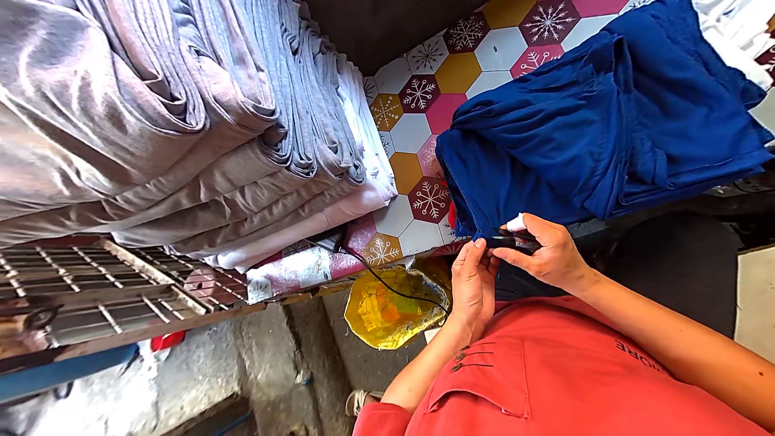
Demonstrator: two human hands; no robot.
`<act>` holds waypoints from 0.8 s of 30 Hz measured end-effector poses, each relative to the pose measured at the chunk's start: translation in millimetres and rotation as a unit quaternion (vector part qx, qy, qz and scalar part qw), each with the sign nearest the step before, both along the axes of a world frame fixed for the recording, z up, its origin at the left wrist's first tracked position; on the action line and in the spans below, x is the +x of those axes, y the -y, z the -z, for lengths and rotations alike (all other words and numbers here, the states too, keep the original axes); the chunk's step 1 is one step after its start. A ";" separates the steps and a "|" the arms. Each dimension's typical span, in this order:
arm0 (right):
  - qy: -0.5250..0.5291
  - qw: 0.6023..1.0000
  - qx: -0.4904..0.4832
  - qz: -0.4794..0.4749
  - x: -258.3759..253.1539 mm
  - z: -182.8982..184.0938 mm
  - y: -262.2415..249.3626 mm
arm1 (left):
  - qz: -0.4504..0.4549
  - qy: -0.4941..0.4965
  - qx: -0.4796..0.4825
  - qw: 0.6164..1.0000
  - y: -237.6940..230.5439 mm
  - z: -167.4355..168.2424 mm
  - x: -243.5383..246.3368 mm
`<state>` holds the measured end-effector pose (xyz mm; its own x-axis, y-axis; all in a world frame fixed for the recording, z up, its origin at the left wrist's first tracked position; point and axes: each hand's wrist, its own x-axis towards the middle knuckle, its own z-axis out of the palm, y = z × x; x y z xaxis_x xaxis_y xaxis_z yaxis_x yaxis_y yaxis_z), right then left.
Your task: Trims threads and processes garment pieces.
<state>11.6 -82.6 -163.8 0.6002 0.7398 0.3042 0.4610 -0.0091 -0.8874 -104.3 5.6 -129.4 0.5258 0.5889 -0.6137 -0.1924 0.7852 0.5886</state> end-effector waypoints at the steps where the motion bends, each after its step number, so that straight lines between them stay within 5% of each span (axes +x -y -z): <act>1: -0.010 1.000 0.006 0.003 -1.0 -3.4 -3.0 | 0.003 -0.001 0.010 1.000 0.5 1.4 -0.2; 8: 0.167 0.983 0.064 -0.039 -14.8 -16.5 -13.2 | 0.014 0.017 0.067 0.998 4.8 9.1 -2.9; 11: 0.130 0.986 0.044 -0.094 -18.6 -16.4 2.8 | 0.028 0.010 0.045 0.999 2.8 2.9 -2.6; 15: 0.129 0.991 -0.026 -0.025 -1.5 -10.2 15.5 | 0.013 -0.006 0.005 1.000 1.9 -1.7 -0.7; 24: 0.144 0.988 0.043 -0.029 12.9 -5.5 -6.8 | 0.015 -0.013 0.070 0.997 1.1 -2.4 -1.7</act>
